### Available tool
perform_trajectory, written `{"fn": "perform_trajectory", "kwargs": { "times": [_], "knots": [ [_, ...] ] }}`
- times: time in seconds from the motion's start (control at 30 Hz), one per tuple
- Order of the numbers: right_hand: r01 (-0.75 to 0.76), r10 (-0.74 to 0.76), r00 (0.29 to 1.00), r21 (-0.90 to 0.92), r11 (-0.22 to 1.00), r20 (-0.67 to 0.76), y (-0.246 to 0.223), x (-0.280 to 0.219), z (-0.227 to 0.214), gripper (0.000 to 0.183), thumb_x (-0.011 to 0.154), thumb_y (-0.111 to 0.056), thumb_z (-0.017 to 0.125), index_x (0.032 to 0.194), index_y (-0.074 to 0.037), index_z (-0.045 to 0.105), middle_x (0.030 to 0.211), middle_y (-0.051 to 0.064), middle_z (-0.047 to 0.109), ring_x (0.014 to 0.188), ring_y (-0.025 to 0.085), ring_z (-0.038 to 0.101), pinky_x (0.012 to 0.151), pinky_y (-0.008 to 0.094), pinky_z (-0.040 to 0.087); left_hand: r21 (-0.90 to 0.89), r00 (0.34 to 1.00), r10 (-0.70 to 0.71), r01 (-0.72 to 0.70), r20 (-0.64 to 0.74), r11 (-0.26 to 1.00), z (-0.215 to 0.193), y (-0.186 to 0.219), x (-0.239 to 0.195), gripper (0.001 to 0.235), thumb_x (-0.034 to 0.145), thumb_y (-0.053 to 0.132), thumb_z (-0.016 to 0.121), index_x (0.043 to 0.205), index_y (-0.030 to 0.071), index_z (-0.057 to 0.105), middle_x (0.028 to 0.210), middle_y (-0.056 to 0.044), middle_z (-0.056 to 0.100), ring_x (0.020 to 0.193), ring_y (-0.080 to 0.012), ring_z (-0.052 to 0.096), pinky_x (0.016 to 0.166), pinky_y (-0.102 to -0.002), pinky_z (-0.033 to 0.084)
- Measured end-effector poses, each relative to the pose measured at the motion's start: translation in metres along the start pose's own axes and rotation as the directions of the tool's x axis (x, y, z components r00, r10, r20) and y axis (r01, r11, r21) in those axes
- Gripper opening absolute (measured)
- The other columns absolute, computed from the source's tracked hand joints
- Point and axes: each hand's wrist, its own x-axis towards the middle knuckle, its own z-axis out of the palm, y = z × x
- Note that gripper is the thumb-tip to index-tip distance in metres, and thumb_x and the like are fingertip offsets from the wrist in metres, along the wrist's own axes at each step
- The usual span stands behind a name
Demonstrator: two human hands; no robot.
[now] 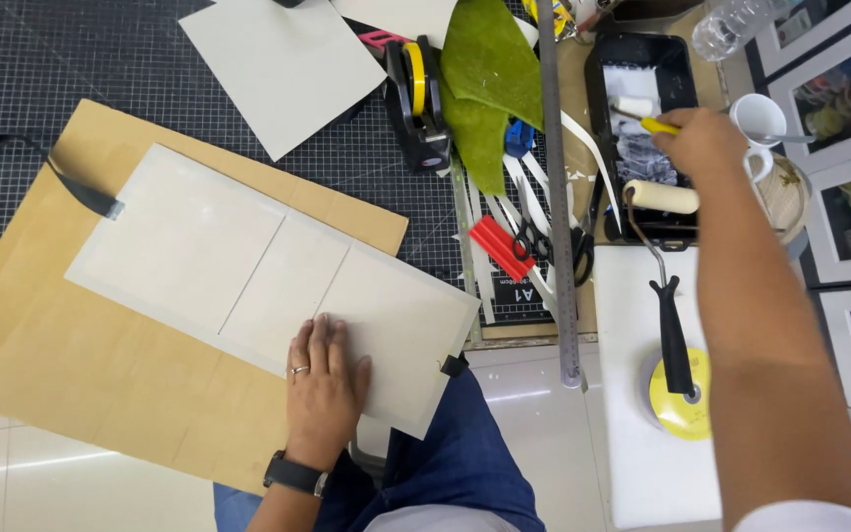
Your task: Applying adhesive to a paper card using a foam roller and bonding it to a cardboard sheet.
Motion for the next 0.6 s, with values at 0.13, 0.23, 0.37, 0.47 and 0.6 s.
{"fn": "perform_trajectory", "kwargs": {
  "times": [0.13,0.23,0.37,0.47,0.6],
  "knots": [
    [0.027,-0.024,0.999,-0.083,0.996,0.037,0.033,-0.014,-0.037,0.043,0.096,-0.057,0.068,0.132,-0.035,0.075,0.108,0.011,0.078,0.095,0.037,0.072,0.073,0.047,0.052,-0.021,1.0,0.021,-0.021,-0.012,1.0,-0.003,0.002,0.003,0.06,0.099,0.041,0.055,0.144,0.001,0.053,0.153,-0.023,0.05,0.142,-0.0414,0.045,0.119,-0.052,0.037],
    [-0.063,0.079,0.986,-0.112,0.992,0.149,0.011,-0.051,-0.08,0.032,0.103,-0.049,0.065,0.132,-0.038,0.074,0.11,0.007,0.075,0.093,0.031,0.066,0.07,0.045,0.046,-0.016,0.999,0.029,-0.03,-0.036,0.999,-0.008,0.003,0.003,0.057,0.1,0.039,0.055,0.141,-0.001,0.055,0.149,-0.025,0.053,0.138,-0.0419,0.048,0.118,-0.052,0.039],
    [-0.079,0.107,0.969,-0.132,0.988,0.224,0.011,-0.05,-0.058,0.036,0.102,-0.047,0.065,0.135,-0.034,0.072,0.116,0.008,0.073,0.101,0.034,0.066,0.076,0.048,0.049,-0.002,0.997,0.053,-0.053,-0.062,0.999,-0.005,0.001,0.003,0.058,0.101,0.04,0.055,0.141,-0.002,0.056,0.149,-0.026,0.052,0.138,-0.0423,0.048,0.118,-0.051,0.039],
    [-0.053,0.06,0.993,-0.065,0.996,0.103,0.022,-0.045,-0.045,0.036,0.102,-0.049,0.065,0.134,-0.034,0.074,0.103,0.009,0.076,0.089,0.034,0.068,0.063,0.044,0.048,-0.007,0.997,0.05,-0.05,-0.054,0.999,-0.007,0.0,-0.001,0.058,0.1,0.04,0.055,0.141,-0.001,0.055,0.149,-0.025,0.052,0.138,-0.0418,0.048,0.118,-0.051,0.039],
    [-0.112,0.173,0.954,-0.243,0.963,0.244,0.024,-0.044,-0.058,0.037,0.096,-0.051,0.066,0.127,-0.036,0.079,0.138,0.0,0.068,0.127,0.035,0.059,0.092,0.053,0.053,-0.069,0.998,0.038,-0.041,-0.048,0.997,-0.002,-0.001,0.002,0.059,0.098,0.038,0.058,0.141,-0.003,0.055,0.148,-0.026,0.051,0.137,-0.0451,0.046,0.119,-0.054,0.036]
  ]
}}
